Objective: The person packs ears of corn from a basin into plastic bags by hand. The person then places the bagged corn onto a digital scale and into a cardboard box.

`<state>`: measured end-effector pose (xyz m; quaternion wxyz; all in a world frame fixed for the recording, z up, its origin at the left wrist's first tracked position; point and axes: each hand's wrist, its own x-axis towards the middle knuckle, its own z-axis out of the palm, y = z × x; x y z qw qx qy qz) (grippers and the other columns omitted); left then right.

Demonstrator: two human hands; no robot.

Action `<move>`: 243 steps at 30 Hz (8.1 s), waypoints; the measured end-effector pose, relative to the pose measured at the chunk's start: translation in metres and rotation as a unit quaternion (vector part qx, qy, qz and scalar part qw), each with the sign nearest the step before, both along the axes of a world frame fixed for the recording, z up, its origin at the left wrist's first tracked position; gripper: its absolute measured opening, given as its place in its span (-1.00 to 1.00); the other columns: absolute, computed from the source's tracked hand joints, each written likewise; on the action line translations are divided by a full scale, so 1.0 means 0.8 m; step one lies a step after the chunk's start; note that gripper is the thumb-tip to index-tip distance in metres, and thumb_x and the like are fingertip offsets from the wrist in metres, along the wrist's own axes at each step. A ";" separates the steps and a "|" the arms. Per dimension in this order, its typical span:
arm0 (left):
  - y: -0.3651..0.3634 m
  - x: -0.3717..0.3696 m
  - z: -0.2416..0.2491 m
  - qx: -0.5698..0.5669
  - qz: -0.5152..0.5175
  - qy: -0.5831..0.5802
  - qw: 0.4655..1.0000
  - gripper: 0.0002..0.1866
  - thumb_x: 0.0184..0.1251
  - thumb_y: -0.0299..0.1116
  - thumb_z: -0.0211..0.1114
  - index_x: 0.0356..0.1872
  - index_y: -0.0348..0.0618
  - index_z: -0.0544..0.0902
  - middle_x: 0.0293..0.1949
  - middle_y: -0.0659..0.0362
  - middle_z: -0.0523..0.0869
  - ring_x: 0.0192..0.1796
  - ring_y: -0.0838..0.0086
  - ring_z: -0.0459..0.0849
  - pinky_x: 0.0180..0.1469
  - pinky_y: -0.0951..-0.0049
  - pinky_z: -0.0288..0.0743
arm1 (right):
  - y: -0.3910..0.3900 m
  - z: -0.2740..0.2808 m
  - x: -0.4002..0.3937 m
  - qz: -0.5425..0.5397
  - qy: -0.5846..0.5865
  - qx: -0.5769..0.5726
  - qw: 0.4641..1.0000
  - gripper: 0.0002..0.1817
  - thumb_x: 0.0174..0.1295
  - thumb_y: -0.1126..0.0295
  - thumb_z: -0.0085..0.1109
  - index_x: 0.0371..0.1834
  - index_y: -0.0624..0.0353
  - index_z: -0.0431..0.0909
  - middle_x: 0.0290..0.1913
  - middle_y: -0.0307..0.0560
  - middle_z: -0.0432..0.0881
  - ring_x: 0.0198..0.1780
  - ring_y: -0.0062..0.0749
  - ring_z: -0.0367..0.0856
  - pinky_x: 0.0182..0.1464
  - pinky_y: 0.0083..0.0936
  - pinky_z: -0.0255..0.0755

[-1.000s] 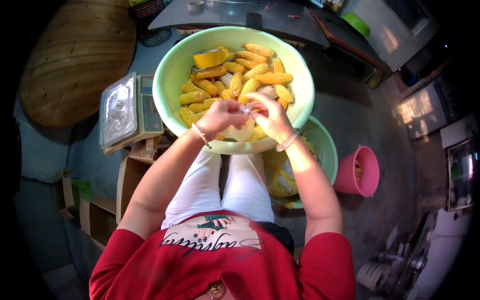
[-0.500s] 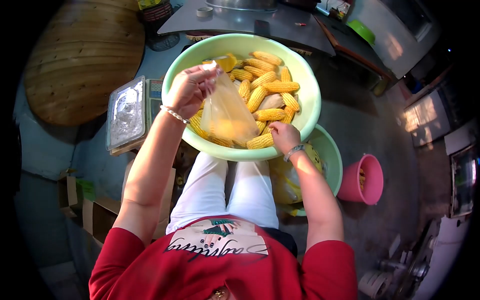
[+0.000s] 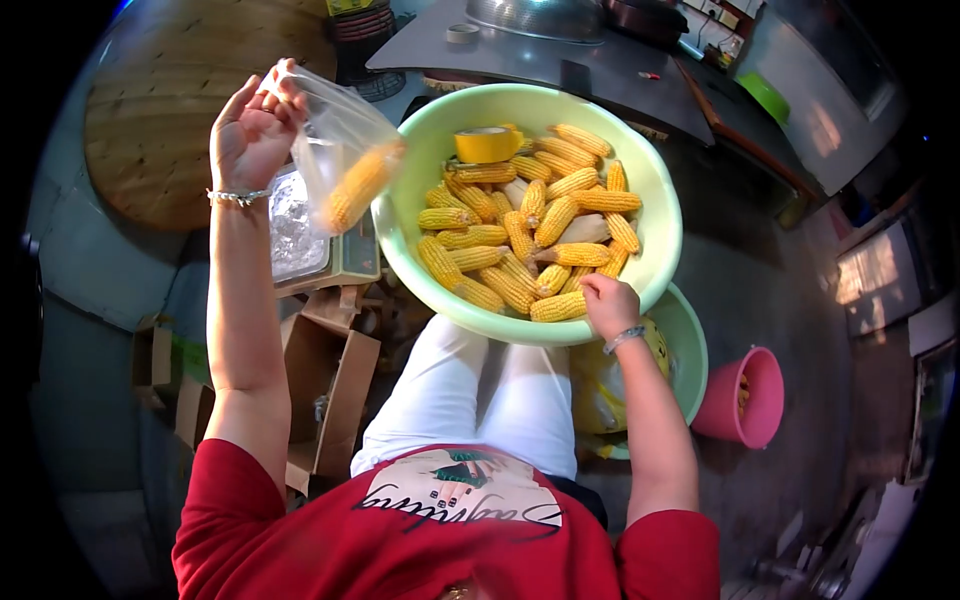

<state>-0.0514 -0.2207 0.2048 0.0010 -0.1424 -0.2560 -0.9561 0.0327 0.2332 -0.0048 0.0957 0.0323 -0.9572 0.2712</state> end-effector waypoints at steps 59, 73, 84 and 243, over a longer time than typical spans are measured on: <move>-0.023 0.070 -0.305 -0.706 0.475 -0.155 0.502 -0.77 0.06 -0.37 0.28 -0.21 -0.13 0.62 0.05 0.09 0.58 0.04 0.16 0.56 0.07 0.30 0.42 | 0.002 -0.015 -0.003 -0.023 0.011 -0.024 0.999 -0.88 0.04 0.39 0.20 -0.34 0.06 0.66 -0.42 0.00 0.66 -0.39 -0.12 0.64 -0.34 -0.35 0.49; 0.055 0.201 -0.406 -0.732 0.252 -0.191 0.604 -0.87 0.08 -0.39 0.22 -0.39 -0.12 0.70 -0.43 0.01 0.69 -0.34 0.18 0.68 -0.25 0.32 0.53 | 0.000 -0.011 -0.001 -0.022 0.018 -0.028 0.999 -0.88 0.03 0.40 0.20 -0.34 0.06 0.66 -0.41 -0.01 0.66 -0.36 -0.11 0.64 -0.32 -0.34 0.49; 0.046 0.248 -0.447 -0.770 0.151 -0.223 0.578 -0.86 0.02 -0.37 0.24 -0.41 -0.12 0.71 -0.41 0.05 0.71 -0.31 0.19 0.68 -0.20 0.31 0.54 | -0.003 -0.009 0.001 -0.025 0.023 -0.034 0.999 -0.88 0.03 0.43 0.21 -0.33 0.08 0.66 -0.42 -0.01 0.66 -0.38 -0.15 0.65 -0.33 -0.37 0.49; 0.254 0.032 -0.252 -0.378 -0.204 -0.112 0.896 -0.77 0.23 -0.47 0.10 -0.12 -0.26 0.58 -0.42 0.23 0.65 -0.31 0.63 0.58 -0.28 0.66 0.34 | -0.061 0.052 -0.059 0.266 -0.253 -0.385 0.847 -0.87 0.16 0.50 0.18 -0.29 0.30 0.67 -0.38 -0.16 0.66 -0.33 -0.46 0.61 -0.21 -0.60 0.49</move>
